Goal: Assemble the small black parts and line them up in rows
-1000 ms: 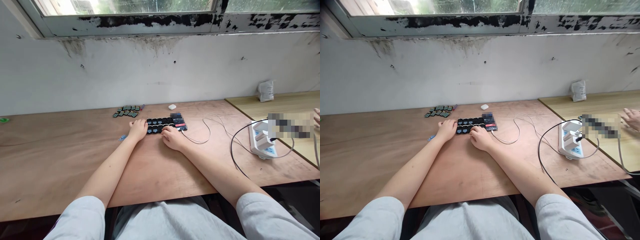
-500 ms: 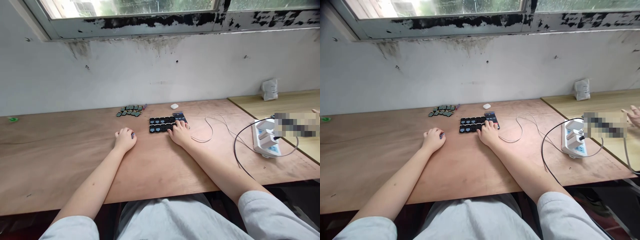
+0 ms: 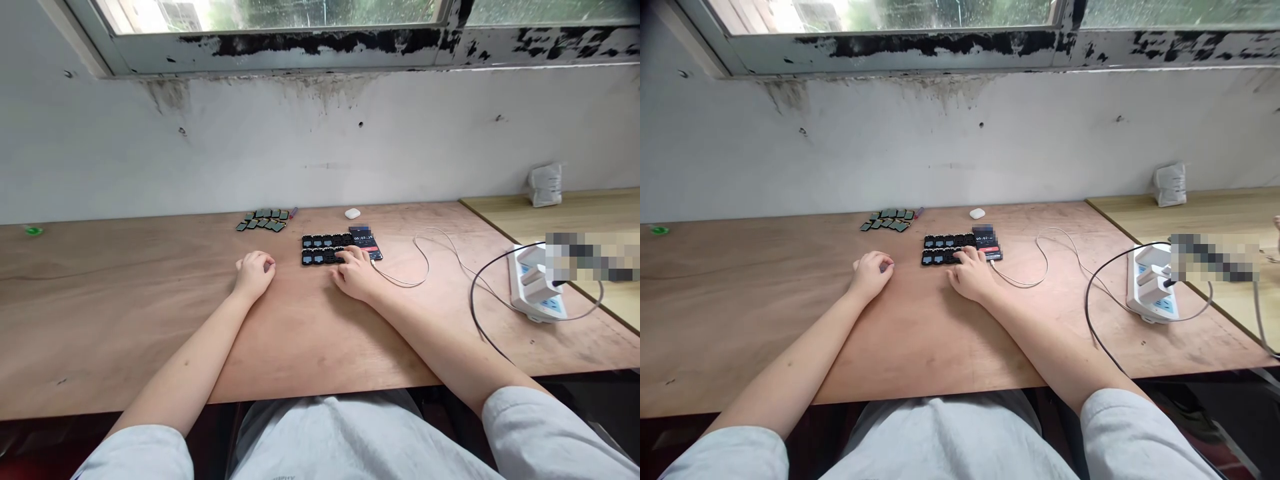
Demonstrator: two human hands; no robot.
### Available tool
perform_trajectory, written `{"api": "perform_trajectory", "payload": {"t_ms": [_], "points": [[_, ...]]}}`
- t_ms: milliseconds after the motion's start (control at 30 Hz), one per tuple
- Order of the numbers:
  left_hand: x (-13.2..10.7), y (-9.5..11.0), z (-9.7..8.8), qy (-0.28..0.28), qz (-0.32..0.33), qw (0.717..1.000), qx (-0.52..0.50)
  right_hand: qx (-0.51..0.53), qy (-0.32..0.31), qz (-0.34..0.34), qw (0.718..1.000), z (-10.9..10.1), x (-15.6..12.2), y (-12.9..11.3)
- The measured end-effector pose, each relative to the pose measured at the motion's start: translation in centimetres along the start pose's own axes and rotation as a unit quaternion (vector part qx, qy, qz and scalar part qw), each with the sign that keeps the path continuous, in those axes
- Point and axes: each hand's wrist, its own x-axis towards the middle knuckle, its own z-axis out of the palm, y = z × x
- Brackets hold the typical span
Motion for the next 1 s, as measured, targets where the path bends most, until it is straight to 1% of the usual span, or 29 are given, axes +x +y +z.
{"api": "perform_trajectory", "payload": {"t_ms": [100,167,200,267,400,500,567,700,867,1000], "points": [[-0.4,1.4,-0.1,0.031,0.038,0.998,-0.048,0.063,-0.068,-0.101,0.991,-0.3,0.0,-0.6],[-0.9,2.6,-0.1,0.028,0.072,0.993,-0.089,0.106,-0.120,-0.159,0.974,-0.3,0.0,-0.9],[-1.1,3.2,-0.1,0.021,0.090,0.990,-0.108,0.119,-0.137,-0.179,0.967,-0.3,-0.1,-1.0],[-1.6,4.5,0.1,0.006,0.117,0.984,-0.137,0.126,-0.146,-0.198,0.961,-0.2,-0.1,-1.1],[-2.4,6.4,0.4,-0.022,0.154,0.971,-0.179,0.114,-0.133,-0.176,0.969,0.0,-0.2,-0.8],[-2.9,7.3,0.7,-0.030,0.150,0.969,-0.196,0.108,-0.127,-0.145,0.975,0.2,-0.1,-0.5],[-3.3,7.7,0.9,-0.040,0.144,0.971,-0.189,0.102,-0.126,-0.128,0.978,0.4,0.0,-0.2],[-3.6,8.0,1.3,-0.063,0.151,0.971,-0.173,0.104,-0.123,-0.103,0.981,0.8,0.1,0.1],[-3.2,7.9,1.8,-0.080,0.157,0.959,-0.224,0.111,-0.127,-0.105,0.980,1.0,0.2,0.1],[-3.1,7.8,1.9,-0.101,0.148,0.957,-0.227,0.117,-0.126,-0.098,0.980,0.9,0.2,0.1]]}}
